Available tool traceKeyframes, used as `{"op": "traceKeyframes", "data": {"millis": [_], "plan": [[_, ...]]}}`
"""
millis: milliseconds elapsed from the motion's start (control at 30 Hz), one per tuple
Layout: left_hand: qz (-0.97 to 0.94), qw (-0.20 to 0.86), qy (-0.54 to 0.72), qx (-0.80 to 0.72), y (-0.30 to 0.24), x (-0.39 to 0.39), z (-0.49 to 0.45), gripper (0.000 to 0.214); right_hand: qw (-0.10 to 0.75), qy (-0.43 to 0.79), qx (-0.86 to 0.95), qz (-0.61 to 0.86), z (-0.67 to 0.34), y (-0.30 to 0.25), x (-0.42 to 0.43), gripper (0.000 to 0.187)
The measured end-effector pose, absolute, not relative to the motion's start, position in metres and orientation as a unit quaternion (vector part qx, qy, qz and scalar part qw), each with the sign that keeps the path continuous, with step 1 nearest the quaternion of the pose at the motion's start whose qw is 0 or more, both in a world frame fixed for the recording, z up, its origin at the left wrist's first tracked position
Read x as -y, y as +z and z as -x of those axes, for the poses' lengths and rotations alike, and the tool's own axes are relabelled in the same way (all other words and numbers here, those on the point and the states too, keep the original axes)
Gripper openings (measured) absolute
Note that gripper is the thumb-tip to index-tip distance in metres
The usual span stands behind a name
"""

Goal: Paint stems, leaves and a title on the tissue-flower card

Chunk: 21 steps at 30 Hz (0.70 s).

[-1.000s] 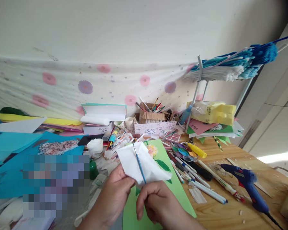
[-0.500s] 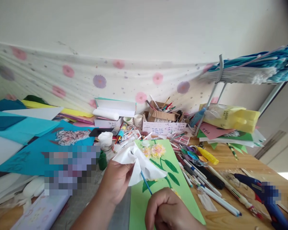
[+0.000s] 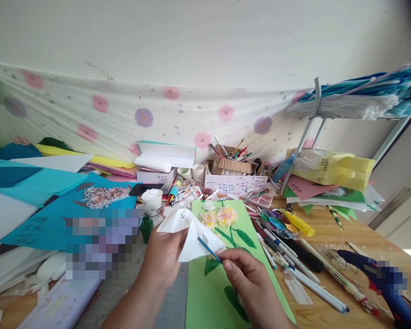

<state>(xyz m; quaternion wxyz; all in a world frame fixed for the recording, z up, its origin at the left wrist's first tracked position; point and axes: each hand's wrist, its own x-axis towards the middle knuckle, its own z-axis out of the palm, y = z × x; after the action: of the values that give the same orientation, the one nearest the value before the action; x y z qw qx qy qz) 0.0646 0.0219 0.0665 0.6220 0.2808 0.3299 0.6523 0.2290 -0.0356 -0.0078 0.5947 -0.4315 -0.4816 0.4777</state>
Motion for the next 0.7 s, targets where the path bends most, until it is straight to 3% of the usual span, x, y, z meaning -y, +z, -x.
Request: {"op": "traceKeyframes", "data": {"millis": [267,467,700], "plan": [[-0.252,0.669,0.625,-0.314,0.064,-0.024,-0.062,0.076,0.551,0.39,0.56,0.481,-0.238,-0.005,0.036,0.063],[-0.253,0.662,0.645,-0.285,0.066,-0.028,-0.066,0.058,0.59,0.377,0.537,0.471,-0.236,-0.025,0.037,0.056],[-0.282,0.64,0.655,-0.286,0.062,-0.019,-0.072,0.051,0.596,0.396,0.462,0.523,-0.228,-0.014,0.043,0.064]]}}
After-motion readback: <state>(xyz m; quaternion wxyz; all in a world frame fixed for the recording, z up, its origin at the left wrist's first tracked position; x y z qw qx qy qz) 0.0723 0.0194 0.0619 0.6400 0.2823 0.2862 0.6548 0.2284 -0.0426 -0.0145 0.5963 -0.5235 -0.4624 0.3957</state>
